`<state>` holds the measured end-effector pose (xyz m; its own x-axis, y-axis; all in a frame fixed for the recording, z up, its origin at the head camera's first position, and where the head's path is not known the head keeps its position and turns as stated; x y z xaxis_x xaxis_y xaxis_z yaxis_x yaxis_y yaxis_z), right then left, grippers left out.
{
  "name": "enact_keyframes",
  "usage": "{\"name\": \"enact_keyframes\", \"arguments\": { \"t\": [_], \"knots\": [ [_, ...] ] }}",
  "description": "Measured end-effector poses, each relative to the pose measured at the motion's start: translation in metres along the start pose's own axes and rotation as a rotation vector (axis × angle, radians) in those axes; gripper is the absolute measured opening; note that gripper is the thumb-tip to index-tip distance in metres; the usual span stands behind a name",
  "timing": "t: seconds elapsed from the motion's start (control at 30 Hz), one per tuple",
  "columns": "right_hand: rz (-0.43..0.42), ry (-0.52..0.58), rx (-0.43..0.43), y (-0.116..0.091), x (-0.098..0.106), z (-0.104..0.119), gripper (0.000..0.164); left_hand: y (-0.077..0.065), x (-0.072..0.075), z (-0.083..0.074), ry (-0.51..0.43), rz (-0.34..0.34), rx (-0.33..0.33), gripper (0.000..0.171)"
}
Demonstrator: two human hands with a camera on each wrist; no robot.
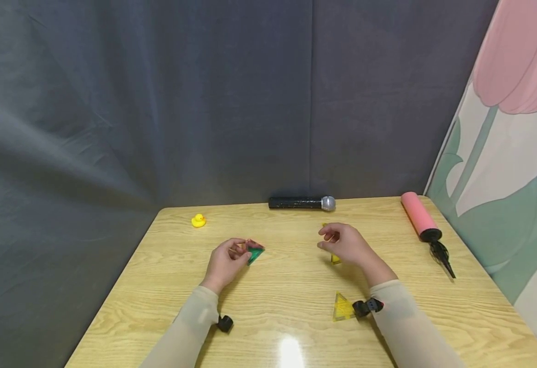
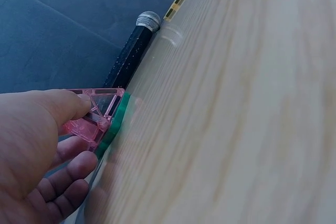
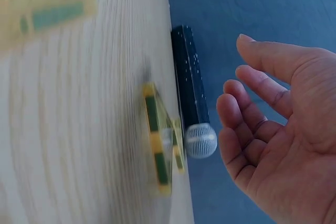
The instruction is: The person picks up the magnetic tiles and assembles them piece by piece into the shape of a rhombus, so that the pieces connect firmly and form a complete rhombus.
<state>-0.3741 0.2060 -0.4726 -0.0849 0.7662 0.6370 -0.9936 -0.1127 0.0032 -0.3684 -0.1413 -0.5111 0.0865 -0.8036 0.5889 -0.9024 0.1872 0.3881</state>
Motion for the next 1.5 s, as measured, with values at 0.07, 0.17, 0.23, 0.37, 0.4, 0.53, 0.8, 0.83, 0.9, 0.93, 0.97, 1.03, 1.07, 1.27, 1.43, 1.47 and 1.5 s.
{"name": "enact_keyframes", "arguments": {
  "t": [0.07,0.17,0.23,0.37,0.4,0.53,0.8,0.83,0.9,0.93,0.97,1.03,1.07,1.27,1.43,1.47,1.5],
  "knots": [
    [-0.006,0.005,-0.002,0.001,0.005,-0.005,0.036,0.0,0.001,0.002,-0.003,0.001,0.012,0.033],
    [-0.021,0.004,-0.025,0.003,0.011,-0.015,0.038,0.0,0.002,0.003,-0.017,0.001,0.023,0.034],
    [-0.028,-0.003,-0.044,0.005,0.015,-0.023,0.039,0.001,0.003,0.004,-0.024,-0.004,0.027,0.033],
    [-0.027,-0.022,-0.068,0.006,0.021,-0.035,0.043,0.002,0.005,0.007,-0.022,-0.021,0.024,0.033],
    [-0.025,-0.027,-0.071,0.006,0.022,-0.037,0.044,0.002,0.006,0.008,-0.017,-0.024,0.025,0.033],
    [-0.016,-0.039,-0.094,0.007,0.026,-0.045,0.047,0.003,0.008,0.011,-0.01,-0.036,0.022,0.033],
    [0.017,-0.028,-0.163,0.005,0.025,-0.054,0.05,0.001,0.015,0.013,-0.01,-0.064,0.029,0.032],
    [0.024,-0.028,-0.17,0.005,0.024,-0.055,0.051,0.001,0.016,0.014,-0.005,-0.066,0.026,0.032],
    [0.036,-0.023,-0.186,0.005,0.021,-0.058,0.052,0.001,0.016,0.015,0.007,-0.07,0.024,0.032],
    [0.041,-0.022,-0.194,0.005,0.02,-0.059,0.053,0.001,0.015,0.016,0.006,-0.07,0.024,0.032],
    [0.045,-0.022,-0.201,0.005,0.019,-0.06,0.053,0.001,0.016,0.017,0.004,-0.069,0.025,0.032],
    [0.052,-0.022,-0.208,0.006,0.017,-0.062,0.055,0.001,0.015,0.019,-0.005,-0.067,0.024,0.032],
    [0.055,-0.02,-0.208,0.006,0.016,-0.063,0.056,0.001,0.015,0.02,-0.007,-0.067,0.024,0.032],
    [0.064,0.002,-0.199,0.009,0.014,-0.07,0.063,0.0,0.014,0.022,-0.022,-0.071,0.026,0.033],
    [0.07,0.025,-0.198,0.009,0.011,-0.077,0.062,-0.001,0.013,0.023,-0.036,-0.071,0.026,0.033],
    [0.073,0.026,-0.194,0.009,0.01,-0.078,0.062,-0.001,0.013,0.023,-0.036,-0.07,0.028,0.033],
    [0.071,0.024,-0.193,0.009,0.01,-0.079,0.062,-0.001,0.013,0.024,-0.036,-0.07,0.029,0.033]
  ]
}}
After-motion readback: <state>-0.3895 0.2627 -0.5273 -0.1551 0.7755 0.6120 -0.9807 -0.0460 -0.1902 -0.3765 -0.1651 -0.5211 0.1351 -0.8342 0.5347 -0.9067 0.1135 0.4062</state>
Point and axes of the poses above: each hand's wrist, its own y-axis towards the middle knuckle, its own x-axis out of the back of the hand, z = x × y, the point moved 9 cm from there along y, towards the middle knuckle, and after that the axes turned 12 degrees about -x, right-handed, at the moved point
